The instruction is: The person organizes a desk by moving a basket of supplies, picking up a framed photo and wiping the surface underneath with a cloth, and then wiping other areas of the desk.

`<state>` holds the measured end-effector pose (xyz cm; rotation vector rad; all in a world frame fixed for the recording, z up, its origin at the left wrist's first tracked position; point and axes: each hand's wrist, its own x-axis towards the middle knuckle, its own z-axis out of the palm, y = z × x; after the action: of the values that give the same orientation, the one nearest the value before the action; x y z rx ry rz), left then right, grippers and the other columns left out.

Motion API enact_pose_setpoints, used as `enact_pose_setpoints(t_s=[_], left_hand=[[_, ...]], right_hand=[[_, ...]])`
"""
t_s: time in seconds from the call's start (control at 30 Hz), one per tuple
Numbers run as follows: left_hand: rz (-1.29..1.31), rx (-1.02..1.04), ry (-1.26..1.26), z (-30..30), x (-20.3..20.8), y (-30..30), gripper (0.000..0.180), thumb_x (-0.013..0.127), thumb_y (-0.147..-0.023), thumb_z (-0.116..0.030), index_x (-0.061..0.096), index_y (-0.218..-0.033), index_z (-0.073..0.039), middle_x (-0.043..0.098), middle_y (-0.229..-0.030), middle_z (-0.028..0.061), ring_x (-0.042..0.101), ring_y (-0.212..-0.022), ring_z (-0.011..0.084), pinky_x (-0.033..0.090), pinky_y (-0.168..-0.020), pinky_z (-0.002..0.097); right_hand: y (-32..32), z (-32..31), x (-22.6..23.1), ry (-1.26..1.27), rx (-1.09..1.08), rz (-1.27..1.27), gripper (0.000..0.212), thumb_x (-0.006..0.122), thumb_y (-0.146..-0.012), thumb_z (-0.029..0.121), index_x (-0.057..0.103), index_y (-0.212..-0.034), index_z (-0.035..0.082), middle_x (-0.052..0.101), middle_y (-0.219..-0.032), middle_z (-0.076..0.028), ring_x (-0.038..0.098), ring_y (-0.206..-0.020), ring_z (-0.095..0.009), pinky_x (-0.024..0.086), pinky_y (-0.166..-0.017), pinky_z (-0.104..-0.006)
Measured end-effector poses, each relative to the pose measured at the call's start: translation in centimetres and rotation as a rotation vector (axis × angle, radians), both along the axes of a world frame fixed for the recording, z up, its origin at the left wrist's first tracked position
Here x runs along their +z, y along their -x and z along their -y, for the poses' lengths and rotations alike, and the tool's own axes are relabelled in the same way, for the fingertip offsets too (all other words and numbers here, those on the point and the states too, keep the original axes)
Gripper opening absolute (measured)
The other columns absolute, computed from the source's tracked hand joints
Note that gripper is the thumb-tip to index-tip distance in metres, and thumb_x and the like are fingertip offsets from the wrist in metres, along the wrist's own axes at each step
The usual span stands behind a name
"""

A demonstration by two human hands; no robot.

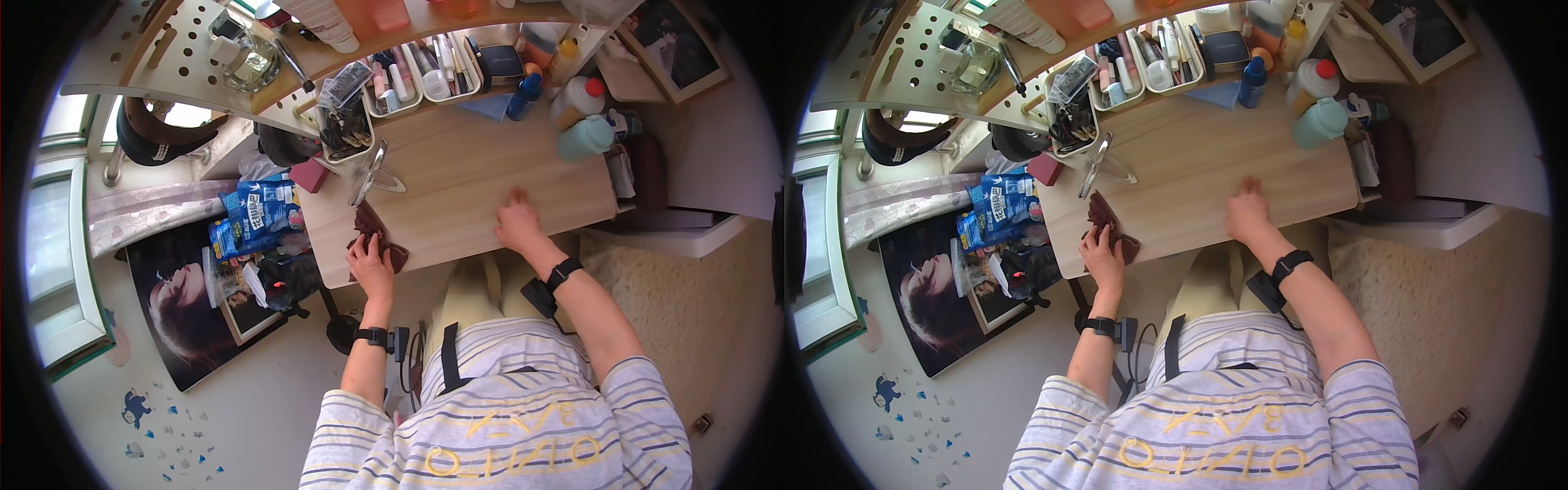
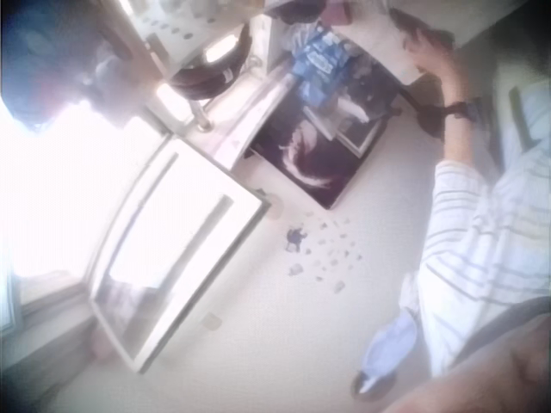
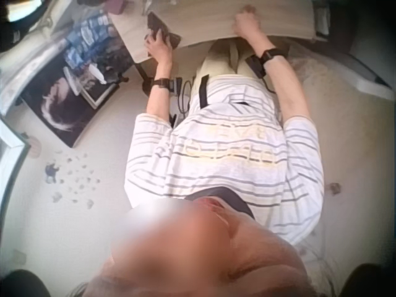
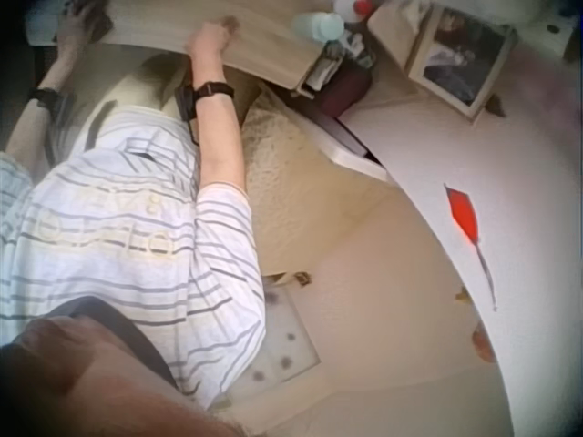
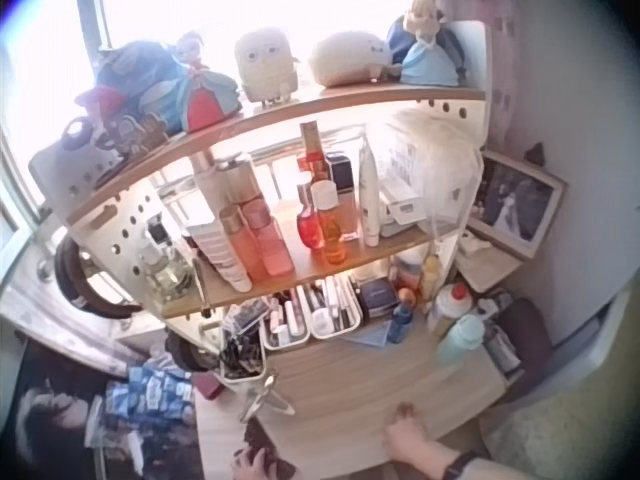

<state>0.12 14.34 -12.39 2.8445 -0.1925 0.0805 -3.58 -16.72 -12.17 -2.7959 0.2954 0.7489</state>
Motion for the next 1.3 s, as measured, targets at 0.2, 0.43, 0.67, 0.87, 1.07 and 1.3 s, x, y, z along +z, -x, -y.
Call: enact_pose_setpoints(t_s=[0.2, 0.43, 0.67, 0.87, 1.07, 1.3], left_hand=[[-0.045, -0.266, 0.082, 6.4, 0.3, 2.3, 0.043, 0.07, -0.074, -0.009, 0.061, -0.116, -0.009, 0.05, -0.125, 0.013, 0.044, -0.112, 0.0372, 0.042, -0.092, 0.0455], [-0.019, -0.501, 0.167, 14.0, -0.1, -0.6, 0.046, 0.072, -0.069, -0.006, 0.061, -0.114, -0.006, 0.051, -0.125, 0.0159, 0.046, -0.111, 0.0389, 0.042, -0.093, 0.0464], [0.027, -0.549, 0.076, 22.5, -0.6, -3.8, 0.048, 0.073, -0.07, -0.008, 0.061, -0.116, -0.009, 0.05, -0.127, 0.0144, 0.045, -0.112, 0.0395, 0.042, -0.092, 0.0477], [0.009, -0.673, -0.008, 28.8, -1.5, -3.5, 0.057, 0.07, -0.075, -0.014, 0.052, -0.129, -0.017, 0.042, -0.136, 0.0109, 0.04, -0.119, 0.0389, 0.044, -0.087, 0.0514], [-0.041, -0.615, -0.056, 34.6, -1.4, -5.3, 0.06, 0.071, -0.073, -0.013, 0.051, -0.13, -0.018, 0.042, -0.137, 0.0106, 0.04, -0.119, 0.0403, 0.045, -0.083, 0.0527], [0.022, -0.743, -0.091, 32.9, -1.6, -4.5, 0.044, 0.06, -0.077, -0.009, 0.059, -0.121, -0.016, 0.047, -0.13, 0.0082, 0.043, -0.118, 0.0353, 0.045, -0.081, 0.0494]], right_hand=[[0.2, 0.6, 0.4, -0.059, -0.036, -0.004, 0.037, 0.066, -0.075, 0.026, 0.068, -0.104, 0.004, 0.031, -0.144, -0.029, 0.033, -0.133, -0.042, 0.046, -0.095, -0.0433], [1.7, 4.6, 1.4, -0.403, -0.216, 0.265, 0.017, 0.061, -0.078, 0.019, 0.064, -0.089, 0.006, 0.058, -0.112, -0.013, 0.057, -0.101, -0.033, 0.049, -0.081, -0.0426], [3.4, 9.6, 1.2, -0.448, -0.538, 0.459, 0.016, 0.061, -0.079, 0.014, 0.061, -0.093, 0.005, 0.06, -0.101, -0.012, 0.058, -0.094, -0.034, 0.048, -0.078, -0.0417], [4.4, 13.0, 1.0, -0.442, -0.593, 0.516, 0.022, 0.061, -0.08, 0.012, 0.058, -0.1, 0.005, 0.057, -0.11, -0.011, 0.056, -0.101, -0.033, 0.047, -0.082, -0.0407], [5.0, 13.5, 0.7, -0.398, -0.592, 0.523, 0.027, 0.061, -0.081, 0.012, 0.058, -0.107, 0.006, 0.054, -0.121, -0.013, 0.054, -0.109, -0.033, 0.047, -0.087, -0.0399], [4.9, 12.8, 1.1, -0.348, -0.492, 0.45, 0.032, 0.062, -0.08, 0.012, 0.058, -0.111, 0.006, 0.052, -0.124, -0.014, 0.052, -0.112, -0.033, 0.047, -0.089, -0.0411]])
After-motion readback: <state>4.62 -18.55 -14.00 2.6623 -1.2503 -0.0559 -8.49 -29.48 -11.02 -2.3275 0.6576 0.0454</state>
